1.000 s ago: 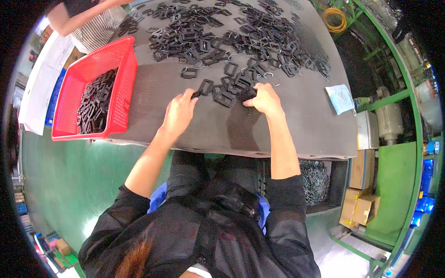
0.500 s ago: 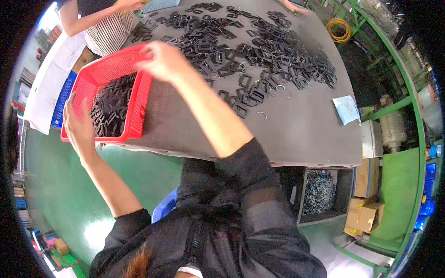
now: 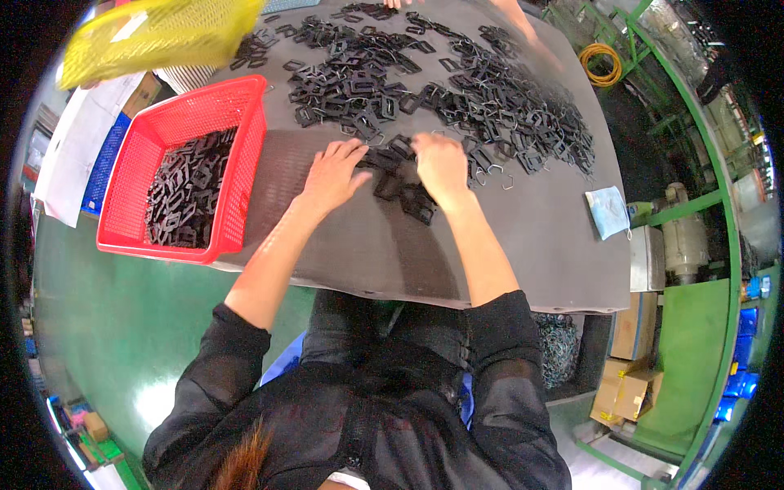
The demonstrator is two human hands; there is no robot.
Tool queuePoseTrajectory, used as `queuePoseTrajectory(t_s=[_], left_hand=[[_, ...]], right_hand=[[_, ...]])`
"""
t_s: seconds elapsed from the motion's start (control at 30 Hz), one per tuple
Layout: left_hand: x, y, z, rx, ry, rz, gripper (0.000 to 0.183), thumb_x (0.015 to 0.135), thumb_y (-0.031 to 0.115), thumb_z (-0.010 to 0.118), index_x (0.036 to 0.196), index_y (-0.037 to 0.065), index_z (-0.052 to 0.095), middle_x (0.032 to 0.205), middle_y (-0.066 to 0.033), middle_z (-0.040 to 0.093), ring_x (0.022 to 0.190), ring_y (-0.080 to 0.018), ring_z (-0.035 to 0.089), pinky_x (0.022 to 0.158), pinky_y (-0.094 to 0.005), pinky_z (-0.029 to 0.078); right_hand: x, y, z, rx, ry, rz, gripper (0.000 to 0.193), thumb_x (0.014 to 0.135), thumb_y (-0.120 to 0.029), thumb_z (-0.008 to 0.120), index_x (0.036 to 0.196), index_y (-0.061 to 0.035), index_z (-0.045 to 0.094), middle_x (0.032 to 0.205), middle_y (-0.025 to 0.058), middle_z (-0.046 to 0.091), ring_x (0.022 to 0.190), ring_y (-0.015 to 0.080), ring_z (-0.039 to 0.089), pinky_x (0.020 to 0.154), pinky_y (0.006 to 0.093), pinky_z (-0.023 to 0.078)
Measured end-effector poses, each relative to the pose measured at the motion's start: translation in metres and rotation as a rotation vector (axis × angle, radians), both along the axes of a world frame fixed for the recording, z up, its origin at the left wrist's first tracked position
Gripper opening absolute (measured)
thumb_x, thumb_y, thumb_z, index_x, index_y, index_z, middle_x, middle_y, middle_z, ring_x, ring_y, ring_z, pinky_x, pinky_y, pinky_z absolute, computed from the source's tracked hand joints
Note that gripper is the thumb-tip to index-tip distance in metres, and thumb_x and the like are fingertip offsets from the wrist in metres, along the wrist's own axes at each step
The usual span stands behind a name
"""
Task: The person sits at a table and uses their hands to insert metal wire pieces into black plastic buckle components one at a time, placing the assembled units into a red basket.
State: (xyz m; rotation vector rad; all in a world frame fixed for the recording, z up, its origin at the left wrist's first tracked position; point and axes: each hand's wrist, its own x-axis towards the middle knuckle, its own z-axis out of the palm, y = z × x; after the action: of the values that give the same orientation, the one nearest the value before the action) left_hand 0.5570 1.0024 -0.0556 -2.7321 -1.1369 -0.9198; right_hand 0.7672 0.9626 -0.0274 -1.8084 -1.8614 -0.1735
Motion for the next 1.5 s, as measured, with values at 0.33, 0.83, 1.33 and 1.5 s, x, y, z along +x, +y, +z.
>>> queuePoseTrajectory(t_s=[0.33, 0.83, 1.33, 1.5], left_hand=[[0.001, 0.039, 0.017, -0.419, -0.514, 0.088, 0.029, 0.093, 0.023, 0.044, 0.085, 0.001, 0.061, 0.090, -0.0078, 0.064, 0.079, -0.0209, 0.061, 0.068, -0.0318, 0.048], [-0.018, -0.042, 0.054, -1.180, -0.812, -0.113, 0.019, 0.094, 0.012, 0.045, 0.107, 0.001, 0.052, 0.095, -0.0074, 0.060, 0.075, -0.0152, 0.063, 0.060, -0.0261, 0.051], [-0.165, -0.070, 0.137, 0.084, -0.327, 0.562, 0.022, 0.086, 0.009, 0.052, 0.106, 0.003, 0.059, 0.101, -0.0180, 0.061, 0.096, -0.0347, 0.057, 0.083, -0.0401, 0.045], [-0.159, -0.079, 0.140, 0.253, -0.277, 0.637, 0.025, 0.087, 0.009, 0.052, 0.110, 0.002, 0.058, 0.114, -0.0165, 0.057, 0.110, -0.0308, 0.052, 0.093, -0.0392, 0.039]], right_hand=[[0.009, 0.042, 0.008, -0.534, 0.155, -0.074, 0.047, 0.071, -0.034, 0.073, 0.100, -0.0006, 0.061, 0.108, 0.0149, 0.061, 0.102, 0.0293, 0.058, 0.085, 0.0386, 0.047], [-0.042, 0.030, 0.014, -0.677, 0.102, -0.109, 0.063, 0.057, -0.038, 0.083, 0.104, -0.0033, 0.061, 0.108, 0.0142, 0.062, 0.102, 0.0301, 0.058, 0.088, 0.0387, 0.046], [-0.188, 0.036, 0.122, -0.332, 0.525, 0.465, 0.044, 0.062, -0.026, 0.079, 0.096, -0.0016, 0.066, 0.090, 0.0143, 0.067, 0.086, 0.0215, 0.065, 0.077, 0.0330, 0.049], [-0.196, 0.036, 0.106, -0.174, 0.632, 0.452, 0.063, 0.063, -0.038, 0.080, 0.110, -0.0023, 0.059, 0.111, 0.0191, 0.060, 0.099, 0.0279, 0.061, 0.086, 0.0359, 0.048]])
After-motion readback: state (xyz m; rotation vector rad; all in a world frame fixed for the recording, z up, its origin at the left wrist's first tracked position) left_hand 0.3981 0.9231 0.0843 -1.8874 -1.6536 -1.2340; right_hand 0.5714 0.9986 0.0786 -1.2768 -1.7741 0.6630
